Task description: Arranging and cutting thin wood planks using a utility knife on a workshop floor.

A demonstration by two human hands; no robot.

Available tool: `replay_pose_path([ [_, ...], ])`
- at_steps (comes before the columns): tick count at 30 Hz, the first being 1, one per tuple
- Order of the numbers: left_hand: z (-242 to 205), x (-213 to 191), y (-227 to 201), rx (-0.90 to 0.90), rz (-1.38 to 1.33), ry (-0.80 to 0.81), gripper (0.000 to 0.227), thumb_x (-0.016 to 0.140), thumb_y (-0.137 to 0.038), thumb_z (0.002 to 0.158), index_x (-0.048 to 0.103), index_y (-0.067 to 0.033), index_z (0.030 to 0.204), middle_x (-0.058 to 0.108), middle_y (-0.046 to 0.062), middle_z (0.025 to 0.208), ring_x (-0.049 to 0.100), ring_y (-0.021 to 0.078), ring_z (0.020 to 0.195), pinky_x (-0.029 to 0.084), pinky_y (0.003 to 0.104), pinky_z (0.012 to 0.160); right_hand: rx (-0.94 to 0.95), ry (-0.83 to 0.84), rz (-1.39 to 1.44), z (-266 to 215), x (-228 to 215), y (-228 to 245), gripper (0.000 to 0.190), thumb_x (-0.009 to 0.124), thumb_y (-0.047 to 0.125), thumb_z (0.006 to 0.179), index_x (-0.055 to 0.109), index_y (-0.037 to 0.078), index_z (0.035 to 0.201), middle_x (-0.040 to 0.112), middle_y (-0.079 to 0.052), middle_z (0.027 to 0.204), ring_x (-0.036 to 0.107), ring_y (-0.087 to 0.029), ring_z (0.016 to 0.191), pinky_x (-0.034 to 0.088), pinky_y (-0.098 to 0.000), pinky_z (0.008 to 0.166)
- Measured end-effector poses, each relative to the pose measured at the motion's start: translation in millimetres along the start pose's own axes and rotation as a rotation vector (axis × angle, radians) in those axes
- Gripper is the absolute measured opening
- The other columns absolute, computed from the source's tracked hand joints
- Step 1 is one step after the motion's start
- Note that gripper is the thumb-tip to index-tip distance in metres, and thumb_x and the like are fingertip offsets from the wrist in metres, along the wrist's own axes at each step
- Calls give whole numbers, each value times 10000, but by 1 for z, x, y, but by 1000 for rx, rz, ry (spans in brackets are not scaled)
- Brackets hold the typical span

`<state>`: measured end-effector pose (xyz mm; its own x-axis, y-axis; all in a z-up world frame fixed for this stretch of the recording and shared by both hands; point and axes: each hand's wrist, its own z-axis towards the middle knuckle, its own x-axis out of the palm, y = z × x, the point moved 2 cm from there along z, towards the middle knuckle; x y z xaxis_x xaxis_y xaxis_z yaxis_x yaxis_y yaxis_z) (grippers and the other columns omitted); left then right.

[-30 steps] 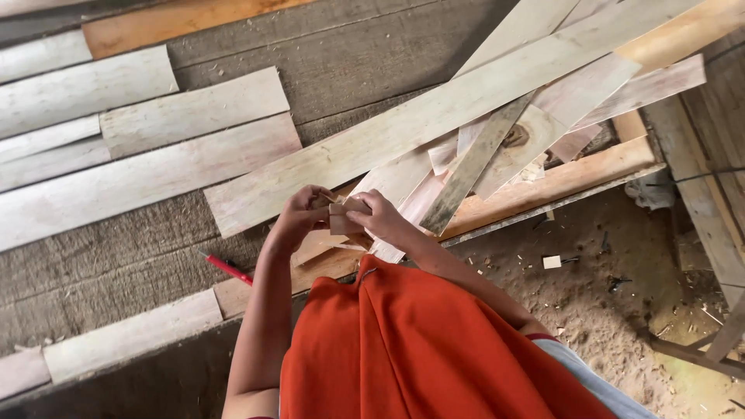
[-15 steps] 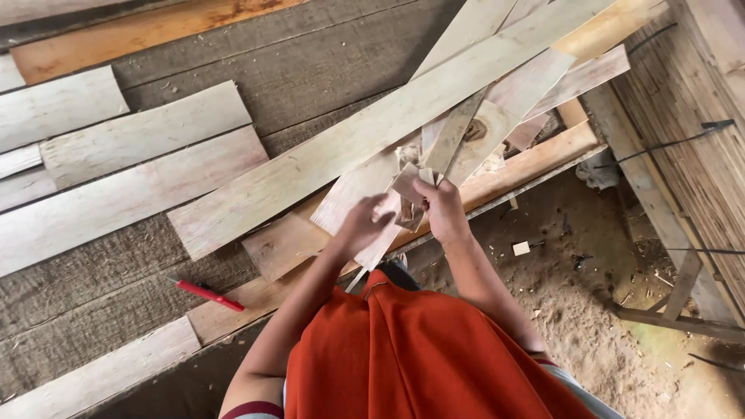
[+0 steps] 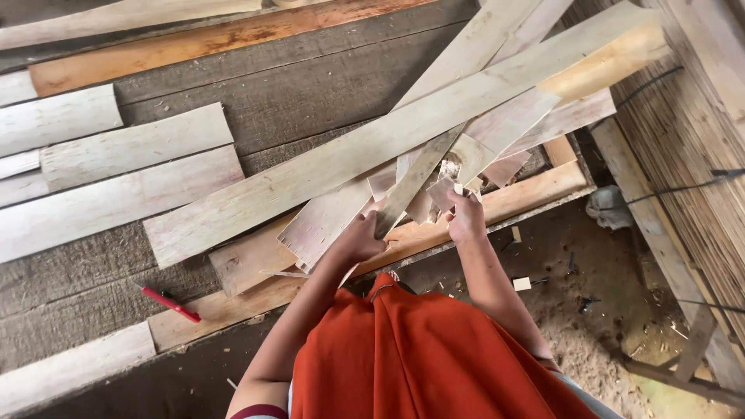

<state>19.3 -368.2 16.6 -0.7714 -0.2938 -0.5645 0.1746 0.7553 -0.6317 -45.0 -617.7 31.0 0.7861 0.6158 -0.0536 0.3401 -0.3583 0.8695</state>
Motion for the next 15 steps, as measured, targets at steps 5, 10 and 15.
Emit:
replay_pose_path([
  [5, -83, -79, -18, -36, 17, 38, 810, 704, -257, 665, 507, -85, 1432, 629, 276, 1228, 640, 485, 1158, 514, 535, 984, 8, 20, -81, 14, 11, 0, 358, 750, 263, 870, 598, 88, 1143, 539, -74, 972, 519, -180, 720, 386, -226, 467],
  [10, -142, -124, -20, -54, -34, 30, 756, 721, -200, 694, 559, -66, 1421, 669, 301, 1214, 636, 495, 1154, 484, 538, 986, -124, -38, -107, -18, 24, 15, 280, 654, 238, 914, 554, 46, 1093, 485, -60, 923, 462, -134, 741, 346, -271, 536],
  [15, -174, -152, -10, -164, -204, -91, 725, 742, -101, 760, 545, -61, 1456, 654, 307, 1265, 618, 492, 1197, 446, 539, 1056, -108, -15, -118, -78, 33, 26, 281, 625, 275, 980, 542, 46, 1121, 507, -75, 966, 443, -163, 837, 431, -346, 711],
])
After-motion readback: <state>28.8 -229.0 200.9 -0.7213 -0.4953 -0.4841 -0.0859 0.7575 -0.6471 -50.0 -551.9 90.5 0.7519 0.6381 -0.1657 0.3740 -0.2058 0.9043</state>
